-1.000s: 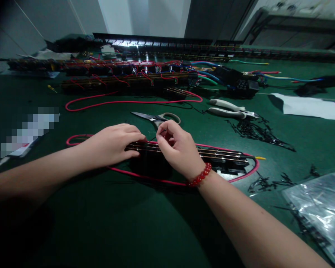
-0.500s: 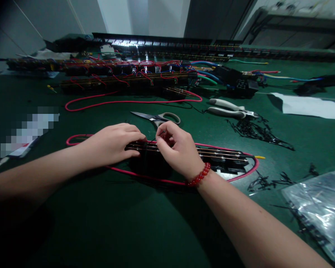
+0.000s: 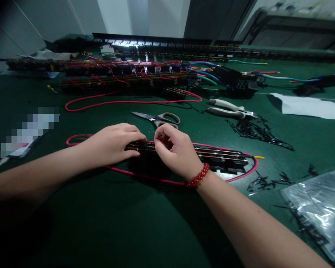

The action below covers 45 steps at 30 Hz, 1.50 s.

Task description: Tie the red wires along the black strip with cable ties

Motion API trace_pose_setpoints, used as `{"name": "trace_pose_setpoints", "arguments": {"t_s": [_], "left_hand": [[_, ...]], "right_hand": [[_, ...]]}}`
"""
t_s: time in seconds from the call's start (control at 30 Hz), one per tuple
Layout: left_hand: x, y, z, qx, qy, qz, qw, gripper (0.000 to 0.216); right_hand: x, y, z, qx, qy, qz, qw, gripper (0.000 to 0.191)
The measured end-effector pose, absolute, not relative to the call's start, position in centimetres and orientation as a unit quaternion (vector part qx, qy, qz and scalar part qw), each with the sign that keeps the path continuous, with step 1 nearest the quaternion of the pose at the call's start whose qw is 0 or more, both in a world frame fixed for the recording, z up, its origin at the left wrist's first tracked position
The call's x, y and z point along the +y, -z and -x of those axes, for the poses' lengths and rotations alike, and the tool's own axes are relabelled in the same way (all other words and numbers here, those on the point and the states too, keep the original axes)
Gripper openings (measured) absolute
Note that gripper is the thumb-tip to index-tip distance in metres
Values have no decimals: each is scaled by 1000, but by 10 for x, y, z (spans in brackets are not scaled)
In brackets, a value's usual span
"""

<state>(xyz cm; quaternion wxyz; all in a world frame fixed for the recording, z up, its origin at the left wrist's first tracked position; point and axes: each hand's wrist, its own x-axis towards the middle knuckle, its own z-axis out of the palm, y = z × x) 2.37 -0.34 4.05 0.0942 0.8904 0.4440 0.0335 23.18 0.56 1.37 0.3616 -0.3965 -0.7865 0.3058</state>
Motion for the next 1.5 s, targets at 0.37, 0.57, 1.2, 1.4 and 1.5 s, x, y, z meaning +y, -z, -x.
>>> {"name": "trace_pose_setpoints", "arguments": {"t_s": [0.37, 0.57, 1.2, 1.4, 1.5], "left_hand": [[-3, -40, -23, 442, -37, -891, 100, 29], [-4, -41, -23, 446, -36, -888, 102, 28], [-4, -41, -24, 445, -29, -889, 102, 27], [-4, -42, -24, 448, -24, -888, 103, 27], [-4, -42, -24, 447, -27, -888, 105, 28]], "right_hand": [[4, -13, -233, -803, -294, 385, 346, 5], [5, -13, -232, -805, -289, 383, 348, 6], [3, -16, -231, -824, -268, 386, 317, 6], [3, -14, -232, -823, -271, 385, 318, 5], [3, -14, -232, -823, -270, 384, 319, 5]]}}
